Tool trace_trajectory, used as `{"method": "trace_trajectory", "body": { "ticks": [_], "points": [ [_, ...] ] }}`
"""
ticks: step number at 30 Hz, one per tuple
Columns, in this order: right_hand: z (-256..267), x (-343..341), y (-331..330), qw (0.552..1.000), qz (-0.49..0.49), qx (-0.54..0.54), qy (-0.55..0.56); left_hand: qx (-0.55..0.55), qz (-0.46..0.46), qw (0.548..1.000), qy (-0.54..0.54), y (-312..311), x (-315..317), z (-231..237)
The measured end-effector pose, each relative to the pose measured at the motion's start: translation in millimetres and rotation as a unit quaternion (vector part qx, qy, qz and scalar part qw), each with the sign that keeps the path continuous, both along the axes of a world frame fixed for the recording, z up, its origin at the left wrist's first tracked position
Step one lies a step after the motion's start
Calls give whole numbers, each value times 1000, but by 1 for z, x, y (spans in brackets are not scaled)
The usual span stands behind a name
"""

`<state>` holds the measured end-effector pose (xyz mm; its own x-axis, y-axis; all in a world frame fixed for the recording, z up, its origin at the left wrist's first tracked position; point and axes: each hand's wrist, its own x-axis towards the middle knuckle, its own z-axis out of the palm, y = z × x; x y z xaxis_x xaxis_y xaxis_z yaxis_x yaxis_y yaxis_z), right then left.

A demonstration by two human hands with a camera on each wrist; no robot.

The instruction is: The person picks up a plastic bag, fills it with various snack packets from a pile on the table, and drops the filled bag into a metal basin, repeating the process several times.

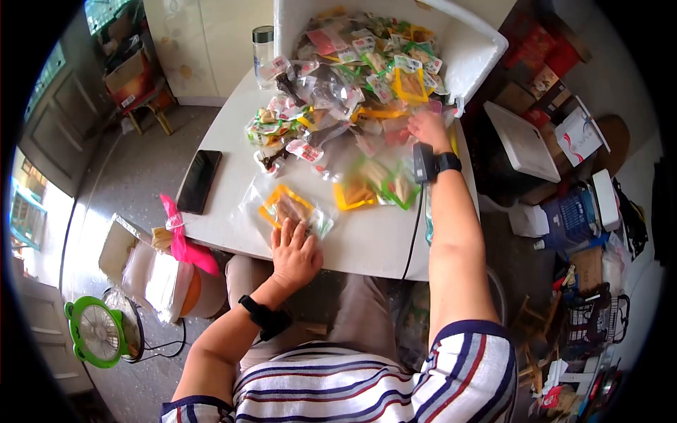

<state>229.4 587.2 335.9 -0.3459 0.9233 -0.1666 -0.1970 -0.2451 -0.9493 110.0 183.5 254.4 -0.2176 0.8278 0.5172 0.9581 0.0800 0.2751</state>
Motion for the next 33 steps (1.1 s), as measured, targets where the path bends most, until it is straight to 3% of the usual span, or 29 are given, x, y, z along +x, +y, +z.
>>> {"method": "trace_trajectory", "body": {
  "ticks": [2, 5, 9, 10, 12, 14, 15, 17, 18, 19, 20, 21, 24, 25, 28, 30, 33],
  "points": [
    [-1, -15, 16, 995, -44, -60, 63, 6, -3, 1000, -2, 2, -1, -1],
    [-10, -30, 35, 989, 16, -29, 147, 5, -5, 1000, -5, 3, -2, 1],
    [-12, -35, 48, 997, 5, 73, 35, 0, -8, 1000, -6, 4, -3, 2],
    [-4, -40, 39, 996, -79, 40, 14, -6, -7, 1000, -6, 3, -3, 3],
    [-8, -39, 41, 996, -81, 41, 8, -16, -8, 1000, -5, 3, -2, 6],
    [-4, -35, 42, 983, -67, 150, -82, -12, -12, 1000, -5, 4, -4, 6],
    [-4, -31, 40, 951, -49, 252, -170, -12, -14, 1000, -6, 3, -3, 5],
    [-18, -14, 21, 838, -4, 423, -343, 0, -22, 1000, -10, 4, -4, 3],
    [5, -8, -19, 804, 25, 446, -392, -12, -12, 1000, -3, 4, -3, 1],
    [-3, -4, -21, 926, 22, 286, -245, -7, -12, 1000, -5, 3, -3, 0],
    [-7, -4, -31, 990, 16, 109, -83, -2, -12, 1000, -3, 3, -2, -1],
    [-8, -3, -41, 994, 9, -73, 86, 3, -11, 1000, -1, 2, -3, -2],
    [-26, 26, -85, 992, 113, 46, 24, 6, -5, 1000, 6, 1, -1, -1],
    [-26, 27, -109, 998, 63, 21, 10, 10, -9, 1000, 5, 1, -1, -2],
    [-50, 52, -140, 982, 58, 100, -150, 22, -15, 1000, 1, 0, -1, -3],
    [-55, 66, -155, 953, 26, 126, -274, 22, -10, 1000, 1, -2, -1, -4],
    [-78, 88, -152, 848, -22, 276, -453, 8, -8, 1000, -9, -1, -1, -7]
  ]
}}
